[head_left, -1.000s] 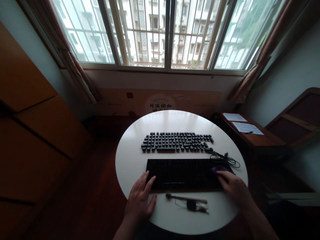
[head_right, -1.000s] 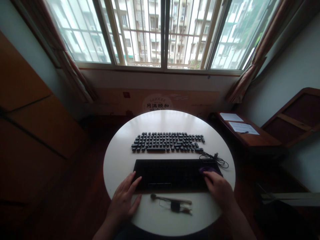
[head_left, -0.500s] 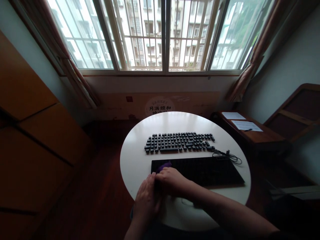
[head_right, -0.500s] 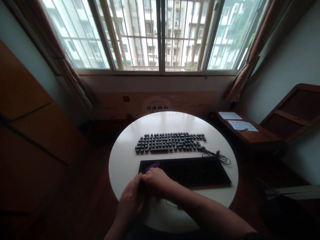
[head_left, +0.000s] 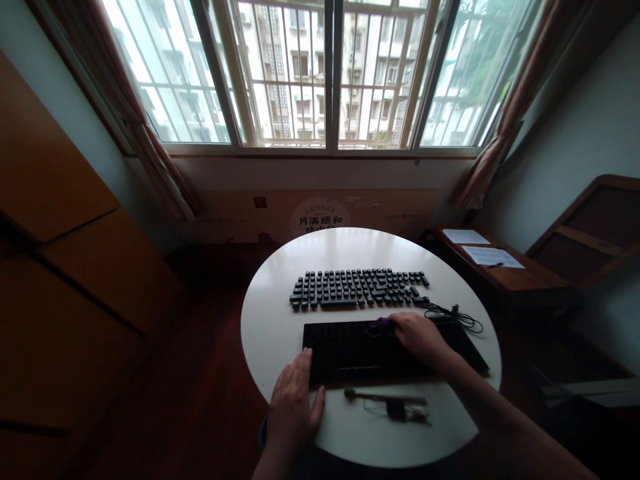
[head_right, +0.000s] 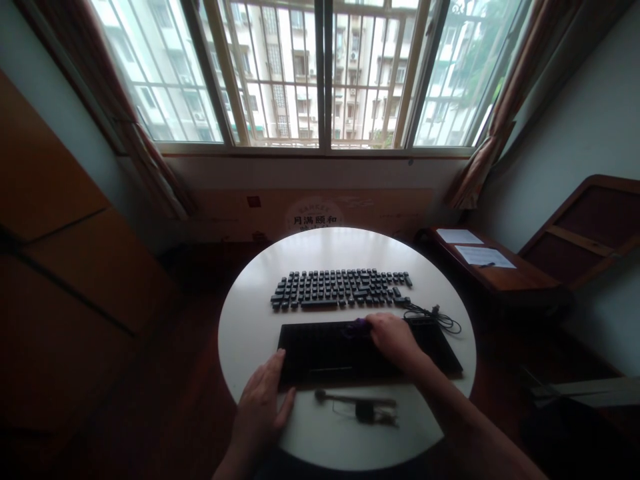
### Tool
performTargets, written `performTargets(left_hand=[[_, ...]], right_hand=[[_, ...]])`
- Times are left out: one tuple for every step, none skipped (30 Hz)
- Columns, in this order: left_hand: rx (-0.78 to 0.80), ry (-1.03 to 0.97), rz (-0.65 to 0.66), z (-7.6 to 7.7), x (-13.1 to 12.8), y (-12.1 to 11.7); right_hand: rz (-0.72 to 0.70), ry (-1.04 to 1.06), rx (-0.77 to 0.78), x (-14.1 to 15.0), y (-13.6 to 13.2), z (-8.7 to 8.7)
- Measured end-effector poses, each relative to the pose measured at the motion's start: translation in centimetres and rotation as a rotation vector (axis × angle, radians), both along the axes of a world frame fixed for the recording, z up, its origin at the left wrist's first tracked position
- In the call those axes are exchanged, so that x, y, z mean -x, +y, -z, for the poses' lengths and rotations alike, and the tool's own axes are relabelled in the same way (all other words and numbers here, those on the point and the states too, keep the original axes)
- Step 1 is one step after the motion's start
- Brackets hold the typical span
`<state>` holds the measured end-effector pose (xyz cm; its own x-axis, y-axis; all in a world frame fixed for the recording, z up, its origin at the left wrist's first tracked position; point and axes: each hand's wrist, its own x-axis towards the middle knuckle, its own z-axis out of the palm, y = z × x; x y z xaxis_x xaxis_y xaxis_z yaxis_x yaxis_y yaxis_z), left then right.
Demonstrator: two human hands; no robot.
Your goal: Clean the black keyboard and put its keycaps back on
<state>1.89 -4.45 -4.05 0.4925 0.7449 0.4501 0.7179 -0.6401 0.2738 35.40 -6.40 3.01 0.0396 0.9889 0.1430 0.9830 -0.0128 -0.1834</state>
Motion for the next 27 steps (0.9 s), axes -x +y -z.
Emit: performTargets(left_hand=[[-0.008, 0.001, -0.001, 0.0, 0.0, 0.0], [-0.018, 0.001, -0.003, 0.1, 0.0, 0.0], [-0.028, 0.002, -0.004, 0.2, -0.1, 0.1], [-0.036, 0.005, -0.007, 0.3, -0.1, 0.1], [-0.044, 0.008, -0.01, 0.5, -0.1, 0.2], [-0.051, 0.011, -0.014, 0.6, 0.0, 0.2], [-0.058, 0.014, -0.018, 0.7, 0.0, 0.3], [-0.064, 0.017, -0.02, 0.8, 0.0, 0.4], [-0.07, 0.021, -0.021, 0.9, 0.1, 0.5], [-0.075, 0.024, -0.019, 0.9, 0.1, 0.5], [-0.075, 0.031, -0.015, 0.9, 0.1, 0.6], [-0.073, 0.038, -0.01, 0.8, 0.2, 0.7], [-0.07, 0.045, -0.006, 0.8, 0.2, 0.7], [-0.068, 0.05, -0.005, 0.7, 0.2, 0.7], [-0.068, 0.053, -0.005, 0.6, 0.2, 0.7], [-0.068, 0.056, -0.005, 0.5, 0.2, 0.7], [-0.069, 0.057, -0.006, 0.5, 0.2, 0.7], [-0.07, 0.057, -0.008, 0.4, 0.2, 0.7], [-0.068, 0.058, -0.008, 0.4, 0.2, 0.7], [-0.066, 0.056, -0.007, 0.4, 0.2, 0.6], [-0.063, 0.052, -0.007, 0.4, 0.2, 0.6], [-0.062, 0.046, -0.008, 0.4, 0.2, 0.5], [-0.059, 0.038, -0.007, 0.4, 0.2, 0.5], [-0.055, 0.033, -0.004, 0.4, 0.1, 0.4], [-0.051, 0.028, -0.002, 0.3, 0.1, 0.4], [-0.049, 0.024, -0.003, 0.3, 0.1, 0.3], [-0.047, 0.022, -0.005, 0.2, 0.1, 0.3]], right_hand=[[0.076, 0.008, 0.004, -2.0, -1.1, 0.4], [0.155, 0.015, 0.011, -4.0, -2.3, 0.9], [0.241, 0.019, 0.02, -5.9, -3.5, 1.5], [0.324, 0.017, 0.03, -7.7, -4.8, 2.1], [0.379, 0.024, 0.039, -9.2, -6.1, 2.6], [0.435, 0.03, 0.02, -10.5, -7.3, 3.1], [0.465, 0.033, 0.003, -11.6, -8.3, 3.6], [0.485, 0.035, -0.011, -12.3, -9.2, 3.9], [0.493, 0.039, -0.023, -12.7, -10.0, 4.1], [0.492, 0.049, -0.03, -12.8, -10.5, 4.3], [0.484, 0.066, -0.032, -12.7, -10.8, 4.3], [0.469, 0.09, -0.033, -12.4, -10.9, 4.4], [0.45, 0.115, -0.037, -11.9, -10.8, 4.3], [0.432, 0.138, -0.045, -11.4, -10.6, 4.3], [0.416, 0.154, -0.057, -10.8, -10.3, 4.3], [0.403, 0.162, -0.071, -10.3, -9.9, 4.3], [0.396, 0.162, -0.086, -9.7, -9.5, 4.3], [0.397, 0.154, -0.102, -9.3, -9.2, 4.4], [0.404, 0.141, -0.116, -9.0, -8.9, 4.5], [0.412, 0.125, -0.122, -8.7, -8.6, 4.5], [0.42, 0.109, -0.122, -8.6, -8.4, 4.6], [0.424, 0.095, -0.117, -8.6, -8.2, 4.5], [0.42, 0.087, -0.107, -8.6, -8.0, 4.3], [0.404, 0.087, -0.093, -8.6, -7.8, 4.1], [0.377, 0.095, -0.082, -8.5, -7.6, 3.7], [0.343, 0.112, -0.08, -8.3, -7.3, 3.2], [0.301, 0.135, -0.088, -8.0, -6.9, 2.7]])
